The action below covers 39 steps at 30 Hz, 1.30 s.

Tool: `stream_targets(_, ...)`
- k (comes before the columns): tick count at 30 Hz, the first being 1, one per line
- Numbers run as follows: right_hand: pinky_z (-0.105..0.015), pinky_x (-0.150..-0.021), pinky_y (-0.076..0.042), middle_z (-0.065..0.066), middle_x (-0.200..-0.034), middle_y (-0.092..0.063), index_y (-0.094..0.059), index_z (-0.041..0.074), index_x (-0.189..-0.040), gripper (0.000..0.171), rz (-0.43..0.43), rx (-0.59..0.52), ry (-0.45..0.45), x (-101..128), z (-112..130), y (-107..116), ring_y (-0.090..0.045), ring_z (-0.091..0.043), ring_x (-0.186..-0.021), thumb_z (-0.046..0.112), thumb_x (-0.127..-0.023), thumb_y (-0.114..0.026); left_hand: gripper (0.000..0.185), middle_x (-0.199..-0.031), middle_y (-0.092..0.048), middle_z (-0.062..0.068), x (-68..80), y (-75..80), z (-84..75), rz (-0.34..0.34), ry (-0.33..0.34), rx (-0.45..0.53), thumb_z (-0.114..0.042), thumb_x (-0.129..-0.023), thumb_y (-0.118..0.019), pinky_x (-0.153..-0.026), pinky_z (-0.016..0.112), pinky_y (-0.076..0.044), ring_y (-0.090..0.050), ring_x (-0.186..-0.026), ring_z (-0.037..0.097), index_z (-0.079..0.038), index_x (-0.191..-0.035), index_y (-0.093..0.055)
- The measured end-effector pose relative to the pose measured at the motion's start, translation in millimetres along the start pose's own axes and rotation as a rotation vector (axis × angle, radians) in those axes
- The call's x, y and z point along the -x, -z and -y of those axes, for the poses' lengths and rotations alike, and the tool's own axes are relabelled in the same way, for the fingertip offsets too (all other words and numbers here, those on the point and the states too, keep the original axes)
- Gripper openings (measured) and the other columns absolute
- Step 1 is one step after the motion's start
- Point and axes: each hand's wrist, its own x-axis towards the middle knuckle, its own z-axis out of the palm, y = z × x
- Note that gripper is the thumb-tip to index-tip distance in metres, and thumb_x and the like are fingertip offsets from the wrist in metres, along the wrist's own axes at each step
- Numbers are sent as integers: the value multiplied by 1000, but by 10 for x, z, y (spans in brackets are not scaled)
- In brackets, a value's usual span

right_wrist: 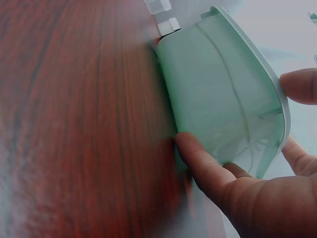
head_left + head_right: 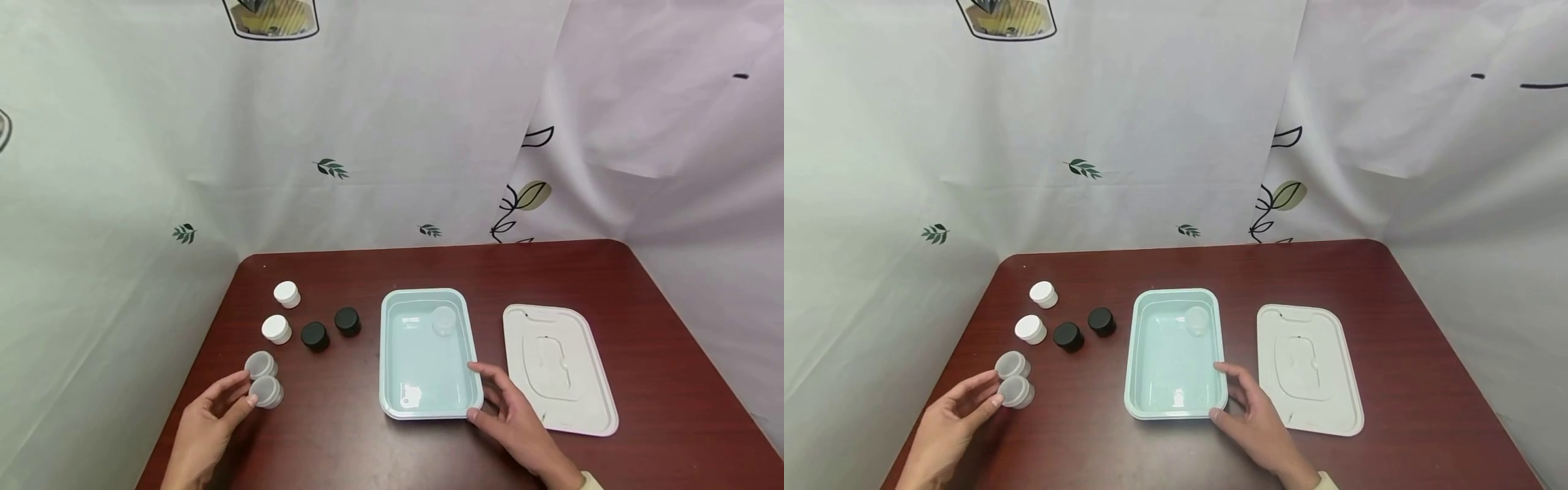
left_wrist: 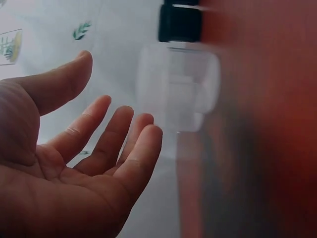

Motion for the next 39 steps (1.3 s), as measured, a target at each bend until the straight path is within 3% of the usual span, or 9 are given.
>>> stream_targets(7, -28, -91, -62, -31, -153, -41, -39, -7, -153, 65, 2, 3, -5, -15, 11, -10, -65, -21, -130, -8, -95, -68, 66, -146, -62, 14, -23, -59, 129, 58, 92, 3, -25, -93, -85, -82, 14, -57, -55, -104, -19, -9, -150, -55)
stream_targets(11, -28, -91, -62, -33, -153, -41, -39, -6, -153, 65, -2, 8, -15, -15, 20, -18, -65, -20, -131, -8, -96, -69, 67, -124, -70, -11, -12, -64, 177, 79, 71, 44, -18, -91, -86, -81, 16, -57, -58, -103, -15, -5, -149, -55)
stream_targets(14, -29, -91, -62, -33, -152, -41, -39, -5, -153, 65, -6, 11, -23, -10, 21, -21, -65, -19, -131, -7, -96, -69, 67, -109, -66, -28, -5, -61, 198, 87, 32, 70, -12, -89, -86, -80, 17, -58, -61, -104, -12, -3, -147, -54)
stream_targets(24, -29, -92, -61, -30, -153, -42, -39, -5, -154, 64, 2, -1, -27, 3, 16, -23, -64, -19, -132, -6, -97, -68, 65, -110, -64, -27, -21, -80, 239, 98, 19, 101, -9, -90, -85, -81, 17, -58, -63, -103, -10, -1, -145, -51)
stream_targets(28, -29, -93, -61, -30, -154, -42, -38, -6, -154, 64, 7, -7, -28, 8, 9, -26, -64, -19, -132, -6, -97, -68, 65, -116, -66, -16, -30, -87, 247, 98, 41, 82, -9, -91, -84, -81, 16, -58, -63, -101, -9, -1, -145, -50)
stream_targets(34, -29, -93, -61, -29, -153, -43, -38, -6, -154, 64, 7, -9, -21, 14, 11, -30, -64, -19, -132, -7, -97, -67, 67, -142, -61, 19, -39, -98, 216, 127, 68, 32, -15, -94, -82, -83, 17, -57, -61, -102, -11, -3, -151, -49)
stream_targets(39, -28, -92, -61, -28, -152, -44, -38, -7, -154, 64, 3, -13, -18, 19, 16, -36, -65, -18, -130, -7, -97, -68, 68, -150, -56, 24, -34, -111, 199, 158, 80, -18, -20, -96, -80, -86, 13, -54, -54, -105, -14, -5, -155, -49)
